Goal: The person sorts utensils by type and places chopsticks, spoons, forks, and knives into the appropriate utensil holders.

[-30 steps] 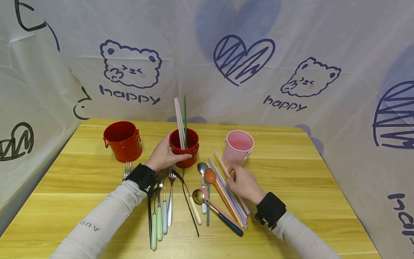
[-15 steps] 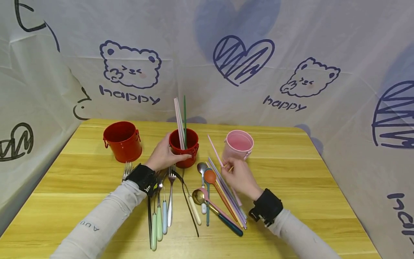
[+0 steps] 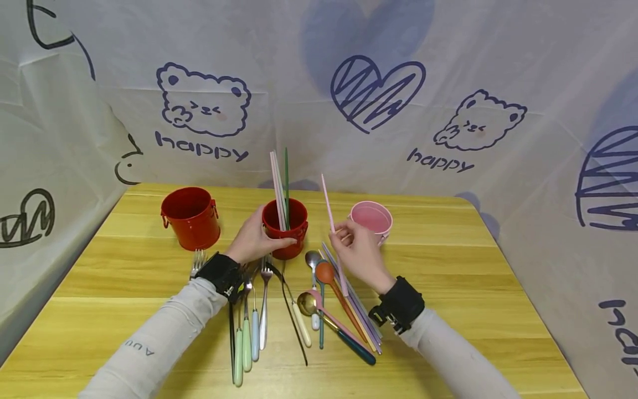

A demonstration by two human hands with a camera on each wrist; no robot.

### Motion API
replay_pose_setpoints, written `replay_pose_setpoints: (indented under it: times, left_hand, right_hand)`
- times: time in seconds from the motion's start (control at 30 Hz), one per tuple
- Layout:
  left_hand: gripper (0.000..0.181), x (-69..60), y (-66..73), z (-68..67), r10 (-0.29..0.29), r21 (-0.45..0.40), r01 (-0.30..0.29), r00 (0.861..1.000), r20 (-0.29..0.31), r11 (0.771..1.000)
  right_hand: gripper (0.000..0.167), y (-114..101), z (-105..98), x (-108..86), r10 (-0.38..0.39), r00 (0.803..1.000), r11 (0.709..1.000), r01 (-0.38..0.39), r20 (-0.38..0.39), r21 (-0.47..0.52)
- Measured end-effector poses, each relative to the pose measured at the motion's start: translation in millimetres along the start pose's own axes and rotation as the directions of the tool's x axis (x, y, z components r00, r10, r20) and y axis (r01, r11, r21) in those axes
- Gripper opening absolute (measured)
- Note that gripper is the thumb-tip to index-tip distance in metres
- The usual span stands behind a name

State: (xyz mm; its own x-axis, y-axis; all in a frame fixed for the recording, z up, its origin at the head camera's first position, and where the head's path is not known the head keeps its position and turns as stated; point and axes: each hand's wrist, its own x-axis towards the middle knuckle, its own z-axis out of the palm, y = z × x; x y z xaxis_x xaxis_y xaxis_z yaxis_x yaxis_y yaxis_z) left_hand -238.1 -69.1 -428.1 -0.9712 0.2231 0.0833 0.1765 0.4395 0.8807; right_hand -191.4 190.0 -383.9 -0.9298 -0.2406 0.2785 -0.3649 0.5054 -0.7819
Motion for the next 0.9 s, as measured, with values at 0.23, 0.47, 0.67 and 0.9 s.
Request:
replay_pose_setpoints:
  times: [0.23,0.47,0.67,0.9]
  left_hand:
    - [0.087,0.6,-0.7,-0.1,0.001,0.003,-0.001,1.000,-0.005,1.000]
    - [0.088,0.3,0.3,0.6,0.014,0.008,-0.014,1.000,-0.004,1.000]
    - [0.088,1.3,0.0,-0.2,0.015,0.017,-0.015,1.000,-0.006,1.000]
    - [0.088,2.2,-0.7,-0.2,0.014,0.012,-0.014,1.000,-0.002,1.000]
  right_hand:
    - [0.021,-18.8,4.8,17.0,0.007,0.999,1.000,-0.006,-0.050,0.019]
    - [0.021,-38.4,10.6,37.7,-0.005,0.994,0.996,0.014,-0.109,0.088]
    - [0.022,-56.4,13.5,54.3,-0.030,0.985,0.989,0.054,-0.171,0.135]
    - [0.020,-66.1,17.2,72.5,-0.125,0.954,0.983,0.156,-0.271,0.093]
